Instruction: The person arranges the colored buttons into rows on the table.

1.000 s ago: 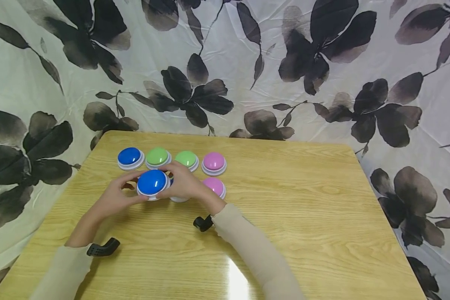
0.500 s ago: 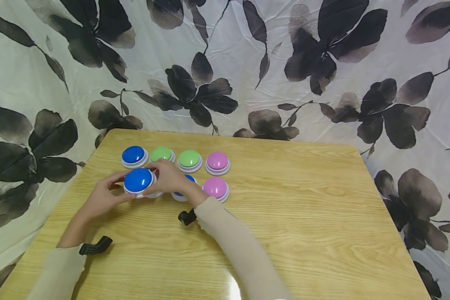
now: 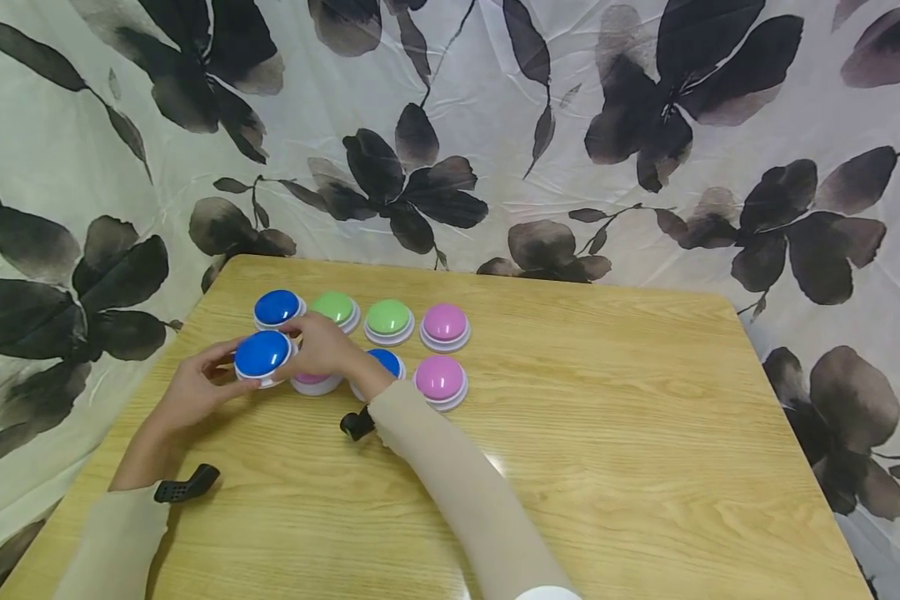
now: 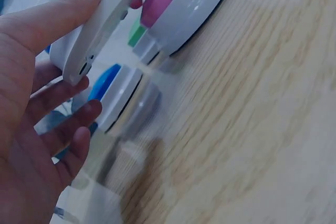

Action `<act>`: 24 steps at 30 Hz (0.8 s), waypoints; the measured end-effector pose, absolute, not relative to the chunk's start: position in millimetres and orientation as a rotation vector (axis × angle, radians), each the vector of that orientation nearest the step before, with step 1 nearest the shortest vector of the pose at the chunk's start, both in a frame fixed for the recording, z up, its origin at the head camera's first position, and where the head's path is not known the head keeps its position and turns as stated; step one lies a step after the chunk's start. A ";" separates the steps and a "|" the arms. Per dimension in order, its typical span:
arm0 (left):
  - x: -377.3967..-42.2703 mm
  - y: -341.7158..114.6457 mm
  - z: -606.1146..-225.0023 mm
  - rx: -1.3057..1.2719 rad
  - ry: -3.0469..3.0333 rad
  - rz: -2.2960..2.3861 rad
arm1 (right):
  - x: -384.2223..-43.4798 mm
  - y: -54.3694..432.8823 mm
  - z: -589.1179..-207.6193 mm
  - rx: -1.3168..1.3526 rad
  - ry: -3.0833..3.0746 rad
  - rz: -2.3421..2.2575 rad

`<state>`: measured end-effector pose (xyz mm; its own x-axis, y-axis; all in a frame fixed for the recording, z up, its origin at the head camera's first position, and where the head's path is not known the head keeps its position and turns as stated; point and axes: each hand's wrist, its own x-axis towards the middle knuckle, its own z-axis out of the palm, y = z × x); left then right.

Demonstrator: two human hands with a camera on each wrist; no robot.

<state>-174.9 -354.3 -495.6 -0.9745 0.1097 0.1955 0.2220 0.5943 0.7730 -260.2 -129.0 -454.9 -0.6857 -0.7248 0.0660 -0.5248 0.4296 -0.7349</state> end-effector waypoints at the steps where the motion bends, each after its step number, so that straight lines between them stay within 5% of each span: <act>1: -175.8 -355.3 -496.2 -0.275 -2.685 -1.332 | -261.0 -130.1 -454.8 -1.073 2.426 -1.102; 24: -176.4 -368.2 -506.7 -0.069 -2.757 -1.246 | -280.2 -161.6 -466.9 -0.975 2.422 -0.885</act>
